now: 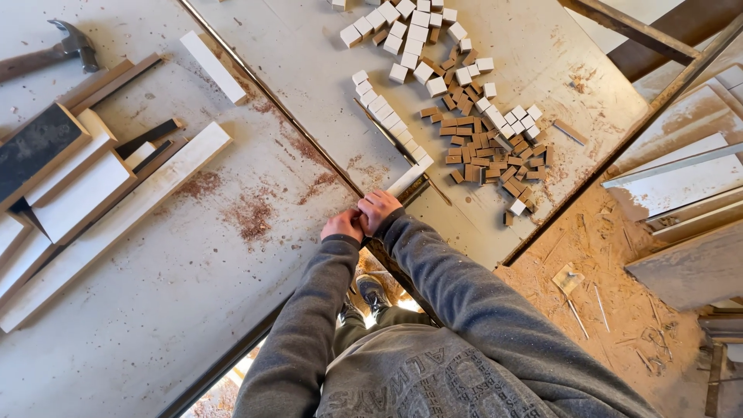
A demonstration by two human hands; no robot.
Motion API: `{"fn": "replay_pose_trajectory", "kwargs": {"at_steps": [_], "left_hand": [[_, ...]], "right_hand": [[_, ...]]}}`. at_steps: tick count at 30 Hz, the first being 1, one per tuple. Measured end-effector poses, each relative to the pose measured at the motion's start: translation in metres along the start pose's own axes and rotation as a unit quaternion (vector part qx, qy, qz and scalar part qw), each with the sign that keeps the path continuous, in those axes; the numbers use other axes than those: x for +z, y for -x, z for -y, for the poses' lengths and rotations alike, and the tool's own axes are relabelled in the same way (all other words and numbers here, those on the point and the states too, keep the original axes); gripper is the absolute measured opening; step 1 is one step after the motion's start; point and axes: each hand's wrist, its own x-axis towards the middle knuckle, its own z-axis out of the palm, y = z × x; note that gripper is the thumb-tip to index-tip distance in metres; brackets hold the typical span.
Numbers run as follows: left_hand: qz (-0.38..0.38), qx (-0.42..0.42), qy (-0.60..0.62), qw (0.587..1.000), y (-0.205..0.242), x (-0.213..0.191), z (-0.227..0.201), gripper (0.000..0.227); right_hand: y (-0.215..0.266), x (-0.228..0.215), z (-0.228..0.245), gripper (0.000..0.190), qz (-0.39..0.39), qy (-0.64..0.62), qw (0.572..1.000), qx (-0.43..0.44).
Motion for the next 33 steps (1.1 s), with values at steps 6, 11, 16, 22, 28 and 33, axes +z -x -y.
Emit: {"fn": "replay_pose_trajectory", "kwargs": {"at_steps": [6,11,16,22,28,33], "left_hand": [[-0.022,0.027,0.023,0.999,0.000,0.007,0.011,0.023],[-0.011,0.034,-0.008,0.999,-0.003,0.020,0.025,0.025],[0.011,0.030,-0.043,0.999,0.001,0.010,0.020,0.028],[0.025,0.010,-0.027,0.999,0.002,0.007,0.019,0.029],[0.044,0.040,0.002,0.998,-0.002,0.005,0.022,0.029],[0.053,0.067,0.012,0.996,-0.005,0.004,0.023,0.028]], "right_hand": [[0.002,0.007,-0.005,0.005,0.004,0.006,1.000,-0.003],[0.006,0.015,-0.006,0.008,-0.009,0.006,1.000,0.003],[0.006,0.016,-0.003,0.008,0.023,0.013,0.999,0.044],[0.000,0.003,0.007,0.010,-0.004,-0.002,1.000,0.025],[-0.003,-0.001,0.008,0.009,0.008,-0.006,1.000,0.025],[-0.003,0.000,0.007,0.009,0.015,0.000,1.000,0.025]]}}
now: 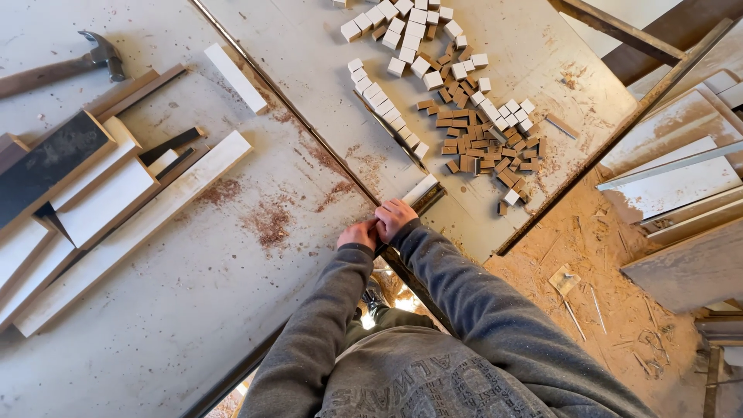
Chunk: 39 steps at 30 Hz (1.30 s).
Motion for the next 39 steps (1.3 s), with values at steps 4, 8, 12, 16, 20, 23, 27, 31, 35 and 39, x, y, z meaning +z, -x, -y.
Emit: {"fn": "replay_pose_trajectory", "kwargs": {"at_steps": [4,8,12,16,20,23,27,31,35,39], "left_hand": [[-0.019,0.039,0.007,0.999,-0.009,0.008,0.006,0.023],[-0.013,0.024,0.001,1.000,-0.017,0.005,-0.009,0.019],[0.040,-0.012,-0.050,0.998,-0.028,0.015,-0.010,0.012],[0.003,0.043,0.007,0.999,-0.029,0.012,-0.015,0.015],[-0.003,0.057,-0.004,0.998,-0.030,0.012,-0.016,0.015],[-0.005,0.061,-0.007,0.998,-0.027,0.012,-0.017,0.015],[-0.026,0.056,0.004,0.998,-0.022,0.006,-0.024,0.014],[-0.030,0.059,-0.009,0.998,-0.024,0.012,-0.019,0.013],[-0.040,0.060,-0.009,0.997,-0.027,0.017,-0.016,0.015],[-0.036,0.058,-0.024,0.997,-0.031,0.027,-0.009,0.016]], "right_hand": [[0.000,-0.001,0.000,0.007,0.015,0.006,1.000,0.012],[0.000,-0.002,-0.008,0.008,-0.001,0.018,1.000,0.008],[0.001,-0.002,-0.013,0.013,0.002,0.019,1.000,0.008],[-0.002,-0.008,-0.013,0.017,-0.008,0.015,1.000,0.008],[-0.006,-0.015,-0.011,0.018,-0.013,0.015,1.000,0.007],[-0.004,-0.012,-0.012,0.017,-0.015,0.016,1.000,0.003],[-0.005,-0.016,-0.010,0.017,-0.013,0.013,1.000,0.005],[-0.004,-0.013,-0.013,0.016,-0.021,0.015,1.000,-0.004],[-0.005,-0.013,-0.013,0.013,-0.021,0.020,1.000,0.002],[-0.001,-0.006,-0.020,0.011,-0.012,0.012,1.000,0.009]]}}
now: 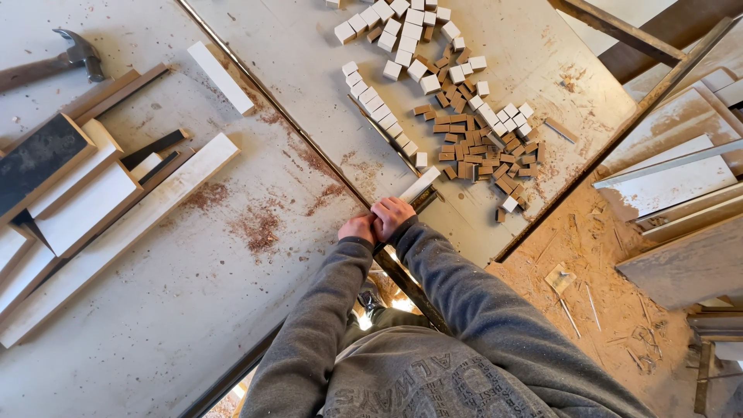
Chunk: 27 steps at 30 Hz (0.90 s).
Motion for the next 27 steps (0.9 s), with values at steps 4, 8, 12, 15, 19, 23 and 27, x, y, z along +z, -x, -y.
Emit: {"fn": "replay_pose_trajectory", "kwargs": {"at_steps": [4,8,12,15,19,23,27], "left_hand": [[0.004,-0.016,-0.007,1.000,0.001,-0.004,-0.004,0.017],[-0.010,-0.005,-0.006,1.000,0.000,-0.001,-0.003,0.017],[-0.013,-0.002,-0.021,1.000,-0.001,0.000,-0.002,0.015],[0.011,-0.029,-0.020,0.999,-0.003,0.001,-0.001,0.015],[-0.016,-0.027,-0.001,1.000,0.001,-0.005,-0.008,0.015],[-0.016,-0.033,-0.007,0.999,0.001,-0.003,-0.008,0.015],[-0.020,-0.046,-0.014,0.999,0.002,-0.004,-0.010,0.016]], "right_hand": [[-0.001,-0.005,0.004,0.014,-0.014,0.000,1.000,-0.008],[0.001,0.001,-0.001,0.013,-0.022,0.000,1.000,-0.011],[0.003,0.005,-0.003,0.012,-0.002,0.010,1.000,0.005],[0.004,0.009,-0.008,0.011,0.016,0.008,1.000,0.011],[0.005,0.009,-0.008,0.013,0.001,0.007,1.000,-0.002],[0.004,0.006,-0.003,0.014,-0.025,0.001,1.000,-0.001],[0.004,0.007,-0.002,0.012,-0.015,0.006,1.000,0.011]]}}
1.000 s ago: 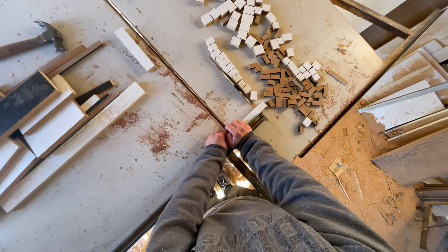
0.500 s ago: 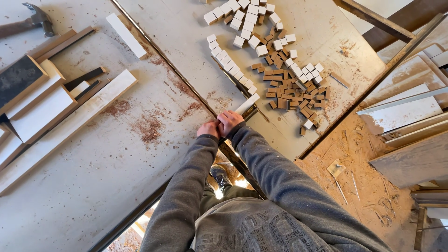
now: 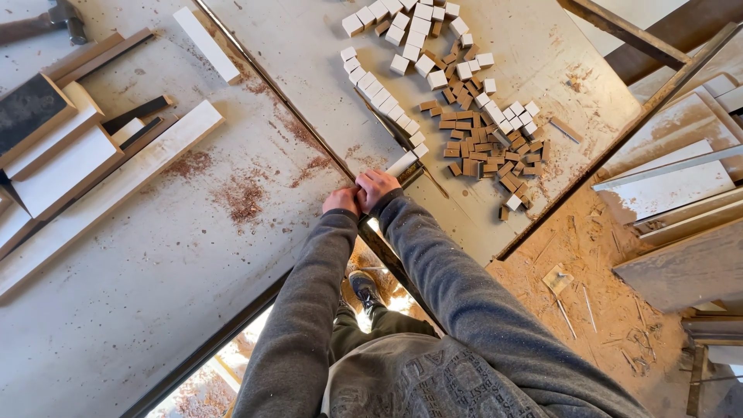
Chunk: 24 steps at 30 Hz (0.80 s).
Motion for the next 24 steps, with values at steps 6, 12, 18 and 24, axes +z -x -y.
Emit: {"fn": "replay_pose_trajectory", "kwargs": {"at_steps": [6,12,18,24], "left_hand": [[0.007,0.005,0.008,1.000,-0.002,0.005,0.003,0.020],[0.076,-0.083,0.049,0.992,-0.010,0.002,-0.010,0.022],[0.100,-0.141,0.041,0.984,-0.007,-0.023,-0.043,0.045],[0.128,-0.194,0.145,0.962,0.003,-0.045,-0.038,0.043]], "right_hand": [[0.005,0.011,-0.010,0.010,0.015,-0.009,1.000,0.003],[0.014,-0.035,0.041,0.024,-0.188,-0.032,0.982,-0.008],[0.058,-0.060,0.082,0.026,-0.227,-0.074,0.970,0.049],[0.108,-0.065,0.088,0.017,-0.174,-0.115,0.973,0.096]]}}
